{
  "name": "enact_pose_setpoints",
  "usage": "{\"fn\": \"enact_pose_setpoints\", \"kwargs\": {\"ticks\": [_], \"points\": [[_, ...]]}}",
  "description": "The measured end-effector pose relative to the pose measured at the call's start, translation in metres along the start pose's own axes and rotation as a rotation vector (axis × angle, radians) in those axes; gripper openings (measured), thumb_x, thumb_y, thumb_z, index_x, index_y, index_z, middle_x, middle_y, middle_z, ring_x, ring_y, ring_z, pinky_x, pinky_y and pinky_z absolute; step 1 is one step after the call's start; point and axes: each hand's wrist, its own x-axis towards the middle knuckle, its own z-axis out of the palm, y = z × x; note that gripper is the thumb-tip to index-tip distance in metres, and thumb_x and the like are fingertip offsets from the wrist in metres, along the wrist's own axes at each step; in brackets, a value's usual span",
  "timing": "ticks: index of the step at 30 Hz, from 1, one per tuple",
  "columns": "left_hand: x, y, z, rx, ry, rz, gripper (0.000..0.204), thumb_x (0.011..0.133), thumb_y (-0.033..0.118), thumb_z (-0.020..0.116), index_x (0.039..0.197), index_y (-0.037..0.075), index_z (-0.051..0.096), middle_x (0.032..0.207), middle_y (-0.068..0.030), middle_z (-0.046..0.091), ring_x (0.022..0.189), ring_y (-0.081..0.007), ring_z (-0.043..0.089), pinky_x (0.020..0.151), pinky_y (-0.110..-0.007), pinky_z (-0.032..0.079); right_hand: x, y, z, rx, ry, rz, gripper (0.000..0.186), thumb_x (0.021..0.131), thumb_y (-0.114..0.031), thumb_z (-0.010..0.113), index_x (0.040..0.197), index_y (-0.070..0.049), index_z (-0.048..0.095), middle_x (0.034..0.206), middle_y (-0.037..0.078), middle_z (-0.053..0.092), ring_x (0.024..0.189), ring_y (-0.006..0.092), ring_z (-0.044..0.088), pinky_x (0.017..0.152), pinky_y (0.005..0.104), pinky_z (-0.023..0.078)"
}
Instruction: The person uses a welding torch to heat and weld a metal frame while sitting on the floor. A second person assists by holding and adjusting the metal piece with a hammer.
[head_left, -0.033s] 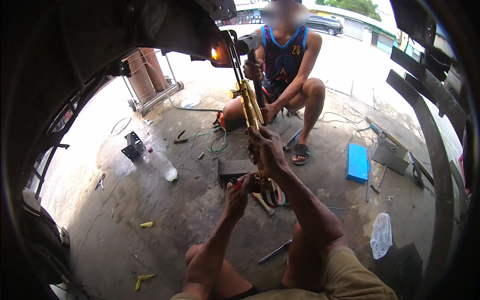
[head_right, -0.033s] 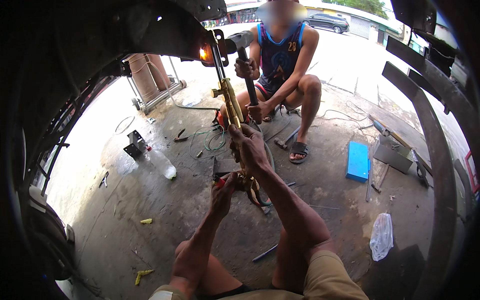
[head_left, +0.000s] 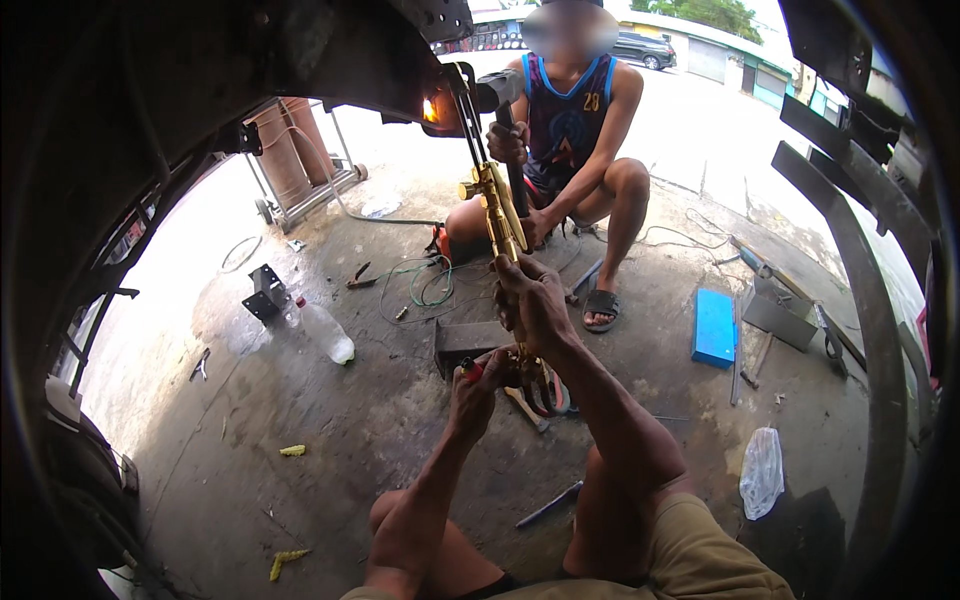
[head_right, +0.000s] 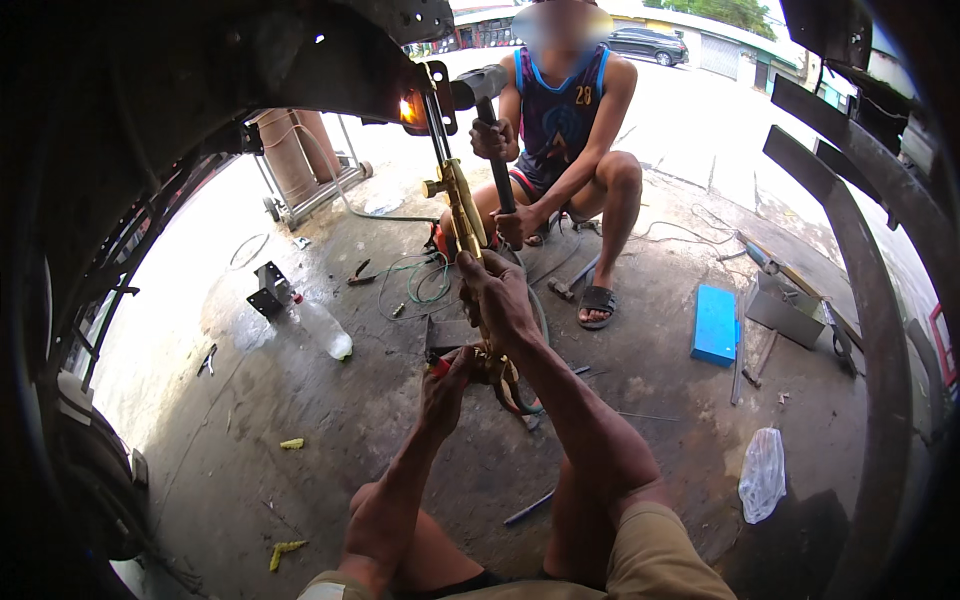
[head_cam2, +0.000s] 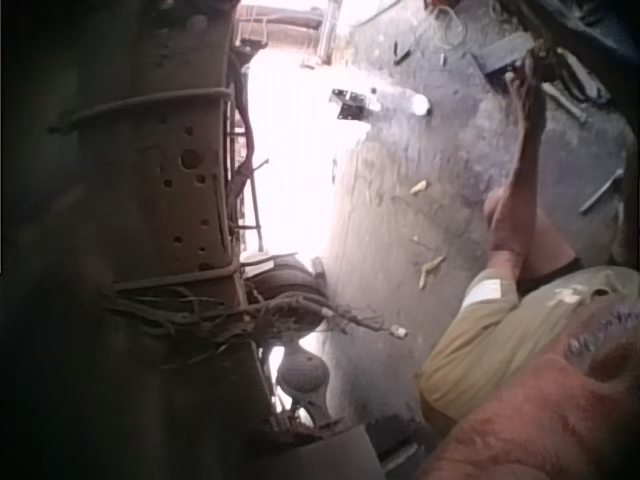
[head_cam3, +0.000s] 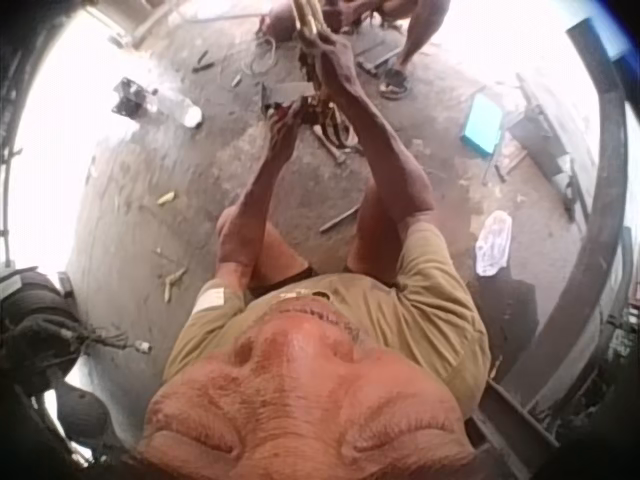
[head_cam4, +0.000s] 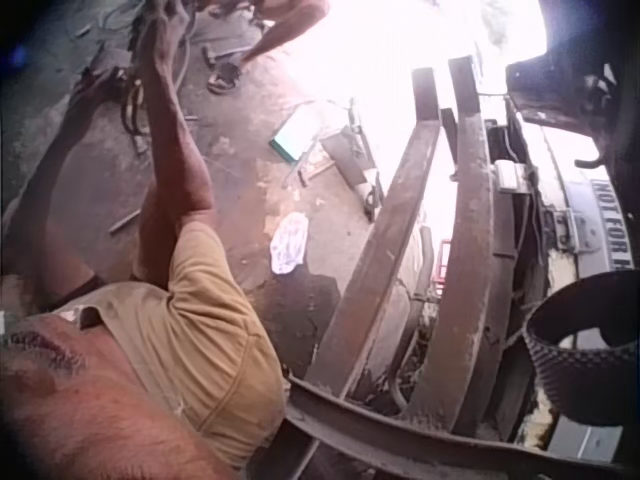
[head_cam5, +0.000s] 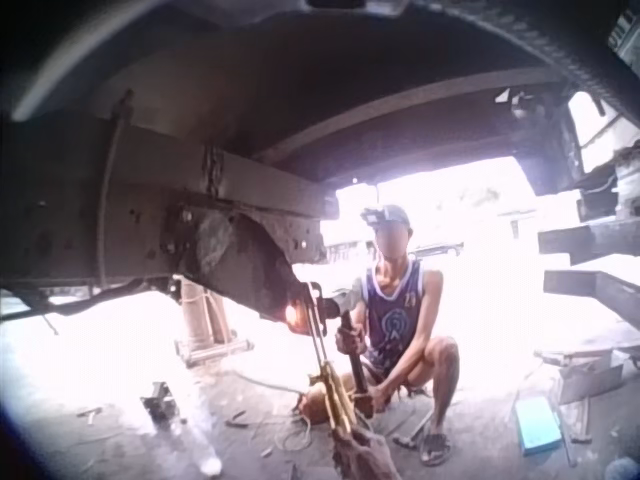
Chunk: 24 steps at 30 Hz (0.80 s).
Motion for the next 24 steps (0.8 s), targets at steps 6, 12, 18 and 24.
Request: {"fn": "enact_pose_setpoints", "kwargs": {"ticks": [6,12,18,24], "points": [[0.010,0.028,-0.007,0.412,0.130,-0.076,0.048,0.108,0.037,0.053,0.126,-0.004,0.068,0.106,-0.0114,0.075,0.093,-0.0169,0.072,0.082,-0.031,0.055,0.005,-0.001,-0.003,-0.026,0.002,-0.023,0.033,0.103,-0.035,0.063,0.111,-0.003,0.060,0.069,0.002,0.056,0.050,0.0102,0.050,0.046,0.0253,0.040],[0.039,0.056,-0.083,-0.004,0.616,0.204,0.068,0.106,0.050,0.049,0.154,0.003,0.040,0.141,-0.0194,0.059,0.121,-0.0281,0.063,0.094,-0.038,0.050,0.004,-0.004,-0.011,-0.052,0.004,-0.057,0.036,0.103,-0.036,0.063,0.113,-0.002,0.060,0.069,0.002,0.056,0.051,0.0110,0.051,0.046,0.0263,0.042],[0.045,0.101,-0.124,0.058,0.802,0.389,0.082,0.106,0.057,0.043,0.166,0.014,0.008,0.171,-0.0127,0.014,0.153,-0.0300,0.026,0.112,-0.047,0.034,0.002,-0.002,-0.004,-0.034,-0.020,-0.046,0.037,0.102,-0.037,0.064,0.113,-0.002,0.060,0.070,0.002,0.056,0.053,0.0113,0.052,0.046,0.0261,0.042],[0.061,0.213,-0.153,0.268,0.985,0.625,0.098,0.099,0.076,0.029,0.163,0.015,-0.013,0.170,-0.0233,-0.011,0.158,-0.0371,0.003,0.124,-0.049,0.001,0.002,-0.001,-0.013,-0.014,-0.016,-0.046,0.037,0.102,-0.037,0.065,0.111,-0.002,0.060,0.070,0.002,0.056,0.051,0.0111,0.052,0.045,0.0259,0.041]]}}
